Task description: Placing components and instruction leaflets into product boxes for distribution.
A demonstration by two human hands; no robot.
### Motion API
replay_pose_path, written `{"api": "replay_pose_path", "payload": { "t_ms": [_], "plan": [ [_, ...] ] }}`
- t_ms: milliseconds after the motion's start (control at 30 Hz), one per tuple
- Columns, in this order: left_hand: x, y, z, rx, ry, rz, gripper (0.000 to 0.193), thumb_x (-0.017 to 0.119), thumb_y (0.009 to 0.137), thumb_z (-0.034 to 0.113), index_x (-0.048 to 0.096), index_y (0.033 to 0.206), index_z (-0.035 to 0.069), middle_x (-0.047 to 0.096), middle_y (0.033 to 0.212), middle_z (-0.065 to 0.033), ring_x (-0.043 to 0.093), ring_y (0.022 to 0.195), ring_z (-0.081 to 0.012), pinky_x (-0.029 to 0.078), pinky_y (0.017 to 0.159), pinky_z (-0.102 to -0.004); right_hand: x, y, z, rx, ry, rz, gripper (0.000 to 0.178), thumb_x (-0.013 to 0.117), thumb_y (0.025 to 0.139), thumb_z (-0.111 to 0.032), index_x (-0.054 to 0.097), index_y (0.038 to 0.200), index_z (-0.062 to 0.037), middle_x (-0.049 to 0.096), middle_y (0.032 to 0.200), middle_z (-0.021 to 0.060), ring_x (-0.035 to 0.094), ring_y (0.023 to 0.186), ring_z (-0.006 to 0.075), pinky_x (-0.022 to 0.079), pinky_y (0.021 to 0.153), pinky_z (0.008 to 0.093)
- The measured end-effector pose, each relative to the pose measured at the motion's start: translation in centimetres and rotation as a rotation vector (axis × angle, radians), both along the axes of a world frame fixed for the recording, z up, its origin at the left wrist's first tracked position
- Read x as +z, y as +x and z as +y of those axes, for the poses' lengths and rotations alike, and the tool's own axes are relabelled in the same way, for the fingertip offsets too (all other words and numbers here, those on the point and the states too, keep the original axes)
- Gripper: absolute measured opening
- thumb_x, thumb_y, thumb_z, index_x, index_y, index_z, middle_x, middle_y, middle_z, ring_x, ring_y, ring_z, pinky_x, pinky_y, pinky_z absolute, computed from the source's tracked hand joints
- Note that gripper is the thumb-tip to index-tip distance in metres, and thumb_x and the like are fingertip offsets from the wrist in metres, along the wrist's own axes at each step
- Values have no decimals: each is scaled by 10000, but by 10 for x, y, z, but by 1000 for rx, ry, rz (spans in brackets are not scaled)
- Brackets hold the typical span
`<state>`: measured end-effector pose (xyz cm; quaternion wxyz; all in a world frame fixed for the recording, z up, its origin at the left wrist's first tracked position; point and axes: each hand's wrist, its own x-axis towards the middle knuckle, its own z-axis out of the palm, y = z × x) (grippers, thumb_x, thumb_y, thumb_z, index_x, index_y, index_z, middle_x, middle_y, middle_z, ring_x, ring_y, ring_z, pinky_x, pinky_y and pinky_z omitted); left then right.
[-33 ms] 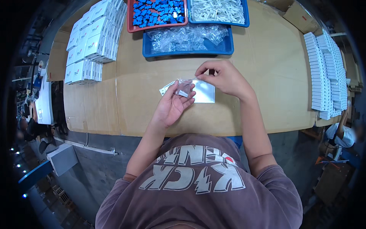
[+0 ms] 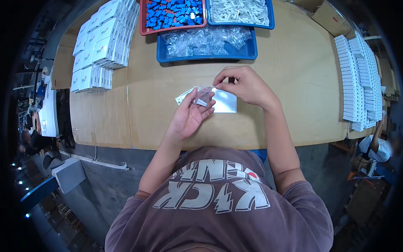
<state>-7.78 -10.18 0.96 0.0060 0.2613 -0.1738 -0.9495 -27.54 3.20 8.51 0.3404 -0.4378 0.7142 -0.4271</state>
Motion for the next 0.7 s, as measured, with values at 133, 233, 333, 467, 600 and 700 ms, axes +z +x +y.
{"api": "replay_pose_path", "payload": {
  "t_ms": [133, 233, 333, 467, 600, 700],
  "plan": [
    [0, -1, 0, -20, -13, -16, 422, 574, 1087, 379, 603, 1350, 50, 703, 1251, -101, 696, 1127, -232, 578, 976, -388, -12, 4, -10, 38, -52, -54, 92, 776, 918, -109, 779, 970, -33, 651, 772, -21, 468, 642, 40, 353, 589, 238],
    [2, -2, 1, -30, -19, -29, 405, 627, 1064, 368, 622, 1320, 54, 695, 1245, -93, 679, 1144, -230, 572, 967, -381, -12, 8, -14, 16, 5, -165, 93, 772, 920, -108, 777, 967, -27, 650, 765, -24, 469, 640, 42, 353, 588, 242],
    [2, -2, 1, -33, -28, -42, 393, 637, 1059, 368, 636, 1298, 56, 701, 1228, -87, 682, 1148, -233, 572, 961, -381, -12, 9, -17, 18, 37, -150, 85, 771, 919, -98, 774, 964, -26, 639, 744, -32, 459, 632, 37, 343, 579, 245],
    [-3, -2, 1, -31, -23, -41, 348, 608, 1079, 341, 612, 1317, 87, 721, 1214, -83, 717, 1119, -228, 603, 931, -378, -29, 5, -20, 94, -14, -150, 91, 754, 935, -88, 767, 973, -7, 688, 887, 26, 562, 756, 80, 424, 668, 247],
    [-3, -1, 0, -30, -46, -58, 342, 603, 1082, 343, 611, 1313, 91, 724, 1200, -80, 717, 1114, -219, 606, 919, -373, -27, 0, -20, 177, -41, -159, 106, 739, 944, -86, 767, 983, 8, 716, 1069, 79, 638, 950, 148, 507, 843, 293],
    [-5, 2, 0, -29, -31, -26, 334, 588, 1091, 346, 611, 1306, 92, 726, 1185, -80, 722, 1096, -213, 610, 907, -369, -28, 2, -21, 146, -41, -195, 133, 734, 932, -93, 764, 999, 18, 740, 1044, 83, 647, 900, 154, 524, 847, 306]
  ]
}}
